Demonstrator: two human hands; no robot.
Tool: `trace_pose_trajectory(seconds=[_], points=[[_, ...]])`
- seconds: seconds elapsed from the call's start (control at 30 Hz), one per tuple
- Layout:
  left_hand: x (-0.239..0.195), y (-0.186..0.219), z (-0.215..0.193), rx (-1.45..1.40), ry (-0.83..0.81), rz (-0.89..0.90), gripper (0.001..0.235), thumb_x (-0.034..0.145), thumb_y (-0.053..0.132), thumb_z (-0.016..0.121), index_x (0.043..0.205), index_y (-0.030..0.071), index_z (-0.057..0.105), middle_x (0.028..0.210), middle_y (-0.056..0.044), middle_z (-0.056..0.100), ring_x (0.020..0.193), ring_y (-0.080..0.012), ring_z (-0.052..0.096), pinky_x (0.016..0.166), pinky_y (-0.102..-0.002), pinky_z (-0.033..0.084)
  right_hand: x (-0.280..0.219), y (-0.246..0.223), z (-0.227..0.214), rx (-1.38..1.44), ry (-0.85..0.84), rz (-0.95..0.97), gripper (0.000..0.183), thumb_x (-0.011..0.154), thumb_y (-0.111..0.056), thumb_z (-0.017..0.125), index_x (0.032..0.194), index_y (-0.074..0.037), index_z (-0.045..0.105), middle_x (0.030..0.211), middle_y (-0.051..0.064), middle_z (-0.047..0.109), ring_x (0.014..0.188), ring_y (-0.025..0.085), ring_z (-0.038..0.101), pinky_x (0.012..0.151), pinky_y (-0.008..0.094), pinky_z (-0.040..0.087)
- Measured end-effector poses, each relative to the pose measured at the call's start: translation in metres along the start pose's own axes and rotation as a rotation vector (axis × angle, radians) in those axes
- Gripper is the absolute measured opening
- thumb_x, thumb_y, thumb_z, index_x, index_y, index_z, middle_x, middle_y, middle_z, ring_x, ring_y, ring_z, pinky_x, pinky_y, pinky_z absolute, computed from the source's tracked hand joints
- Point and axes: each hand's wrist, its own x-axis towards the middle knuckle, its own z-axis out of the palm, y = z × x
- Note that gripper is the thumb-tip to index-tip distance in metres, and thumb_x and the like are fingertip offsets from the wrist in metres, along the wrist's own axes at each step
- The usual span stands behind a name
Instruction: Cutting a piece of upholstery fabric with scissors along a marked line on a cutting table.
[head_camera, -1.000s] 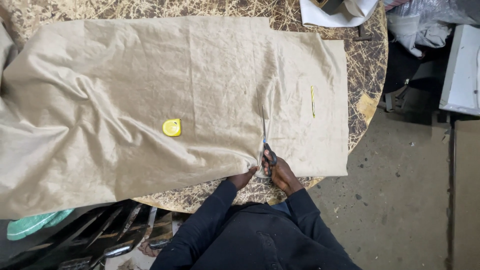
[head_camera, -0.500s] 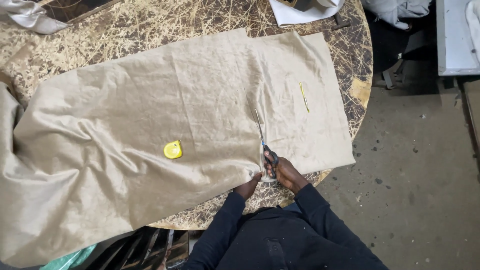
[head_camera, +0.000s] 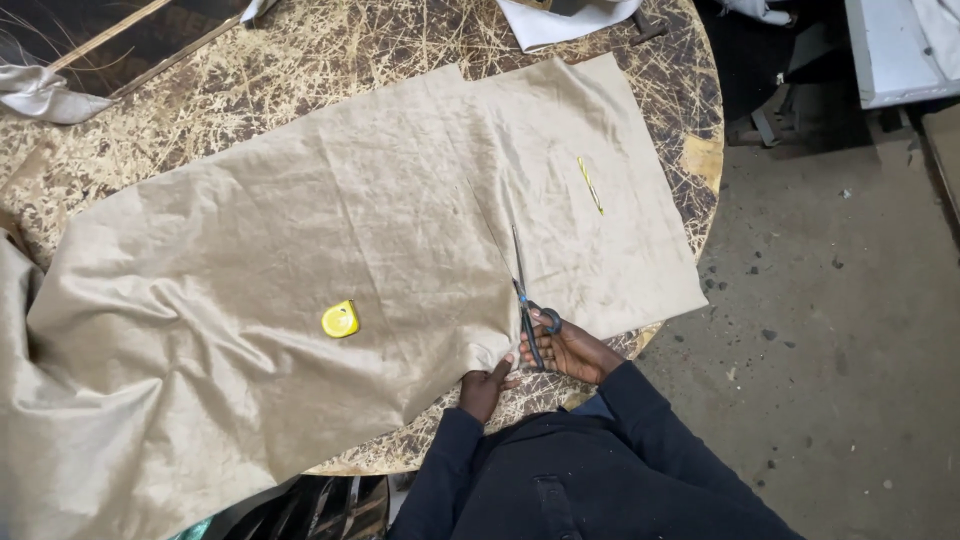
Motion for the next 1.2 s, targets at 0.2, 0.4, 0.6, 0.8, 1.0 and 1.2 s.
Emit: trace_pose_trajectory(seconds=[0.2, 0.4, 0.6, 0.8, 1.0, 1.2], points=[[-0.076, 0.087, -0.001, 0.658, -0.198, 0.128, 0.056, 0.104, 0.039, 0.064, 0.054, 0.015, 0.063, 0.048, 0.002, 0.058, 0.046, -0.0092, 0.058, 0.049, -0.027, 0.052, -0.023, 0.004, -0.012, -0.069, -0.045, 0.001, 0.056, 0.094, -0.059, 0.066, 0.103, -0.004, 0.064, 0.092, 0.014, 0.075, 0.085, 0.024, 0.077, 0.083, 0.036, 0.064], [-0.087, 0.147, 0.035, 0.737, 0.036, 0.479, 0.012, 0.09, 0.026, 0.078, 0.093, 0.015, 0.079, 0.087, -0.011, 0.077, 0.09, -0.0364, 0.074, 0.076, -0.043, 0.061, -0.039, 0.007, -0.019, -0.142, -0.051, -0.037, 0.054, 0.097, -0.052, 0.065, 0.103, 0.002, 0.064, 0.088, 0.018, 0.074, 0.08, 0.027, 0.078, 0.074, 0.037, 0.066], [-0.031, 0.147, 0.072, 0.564, 0.003, 0.57, 0.031, 0.096, -0.006, 0.063, 0.127, -0.006, 0.064, 0.126, -0.023, 0.063, 0.119, -0.0446, 0.063, 0.101, -0.049, 0.057, -0.05, -0.004, -0.001, -0.185, 0.033, -0.02, 0.051, 0.097, -0.048, 0.067, 0.097, 0.003, 0.064, 0.08, 0.016, 0.074, 0.069, 0.024, 0.078, 0.063, 0.035, 0.066], [0.021, 0.109, 0.071, 0.699, 0.183, 0.554, 0.033, 0.091, 0.003, 0.066, 0.123, 0.001, 0.069, 0.116, -0.016, 0.063, 0.11, -0.0409, 0.065, 0.092, -0.049, 0.06, -0.046, 0.007, -0.002, -0.127, 0.044, -0.036, 0.048, 0.099, -0.046, 0.067, 0.094, 0.002, 0.065, 0.077, 0.016, 0.074, 0.066, 0.024, 0.077, 0.06, 0.034, 0.066], [0.033, 0.106, 0.058, 0.951, 0.211, 0.466, 0.035, 0.091, 0.022, 0.075, 0.124, 0.012, 0.073, 0.114, -0.007, 0.047, 0.117, -0.0345, 0.05, 0.099, -0.051, 0.052, -0.041, 0.01, -0.003, -0.145, 0.026, -0.003, 0.05, 0.099, -0.047, 0.064, 0.098, 0.002, 0.065, 0.08, 0.015, 0.074, 0.072, 0.024, 0.078, 0.067, 0.036, 0.067], [0.04, 0.105, 0.074, 1.129, 0.368, 0.524, 0.041, 0.082, 0.035, 0.081, 0.105, 0.011, 0.057, 0.102, -0.007, 0.048, 0.107, -0.0337, 0.054, 0.086, -0.05, 0.055, -0.034, 0.014, -0.008, -0.179, -0.003, -0.036, 0.053, 0.099, -0.051, 0.064, 0.099, 0.002, 0.066, 0.083, 0.014, 0.073, 0.074, 0.024, 0.078, 0.07, 0.036, 0.067]])
